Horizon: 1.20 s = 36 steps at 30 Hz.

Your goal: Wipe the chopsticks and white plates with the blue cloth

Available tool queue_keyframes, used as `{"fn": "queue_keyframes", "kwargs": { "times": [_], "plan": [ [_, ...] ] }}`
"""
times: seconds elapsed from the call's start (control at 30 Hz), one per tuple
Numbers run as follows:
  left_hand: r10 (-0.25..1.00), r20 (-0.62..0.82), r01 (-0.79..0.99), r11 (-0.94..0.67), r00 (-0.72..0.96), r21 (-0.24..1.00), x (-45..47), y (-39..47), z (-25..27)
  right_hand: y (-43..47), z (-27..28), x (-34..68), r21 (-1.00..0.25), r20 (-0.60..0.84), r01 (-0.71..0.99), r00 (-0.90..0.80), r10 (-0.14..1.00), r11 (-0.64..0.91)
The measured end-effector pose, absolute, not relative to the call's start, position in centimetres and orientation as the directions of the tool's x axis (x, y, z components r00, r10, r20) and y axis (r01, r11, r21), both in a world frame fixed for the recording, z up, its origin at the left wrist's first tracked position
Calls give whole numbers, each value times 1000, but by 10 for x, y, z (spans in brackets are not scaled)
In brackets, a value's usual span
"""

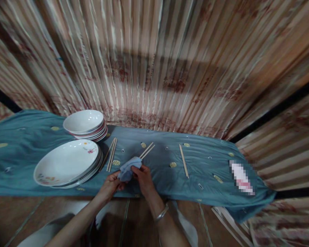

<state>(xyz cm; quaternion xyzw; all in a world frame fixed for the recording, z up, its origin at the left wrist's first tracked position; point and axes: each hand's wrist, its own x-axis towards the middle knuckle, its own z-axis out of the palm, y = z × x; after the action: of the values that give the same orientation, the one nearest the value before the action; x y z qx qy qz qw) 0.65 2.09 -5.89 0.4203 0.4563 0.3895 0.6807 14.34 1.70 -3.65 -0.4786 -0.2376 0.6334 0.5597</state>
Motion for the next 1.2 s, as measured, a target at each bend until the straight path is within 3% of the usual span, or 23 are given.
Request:
{"fn": "queue_keyframes", "kwargs": {
  "times": [0.23,0.73,1.2],
  "plan": [
    [893,-340,-113,386,296,916,0,23,-51,21,-38,143,-809,-350,-533,101,931,-246],
    [847,-381,-111,447,370,887,3,19,-51,36,-20,215,-792,-325,-609,359,875,-45],
    [870,-381,-208,455,314,866,13,24,-53,20,-40,147,-834,-341,-488,90,936,-257]
  ]
}}
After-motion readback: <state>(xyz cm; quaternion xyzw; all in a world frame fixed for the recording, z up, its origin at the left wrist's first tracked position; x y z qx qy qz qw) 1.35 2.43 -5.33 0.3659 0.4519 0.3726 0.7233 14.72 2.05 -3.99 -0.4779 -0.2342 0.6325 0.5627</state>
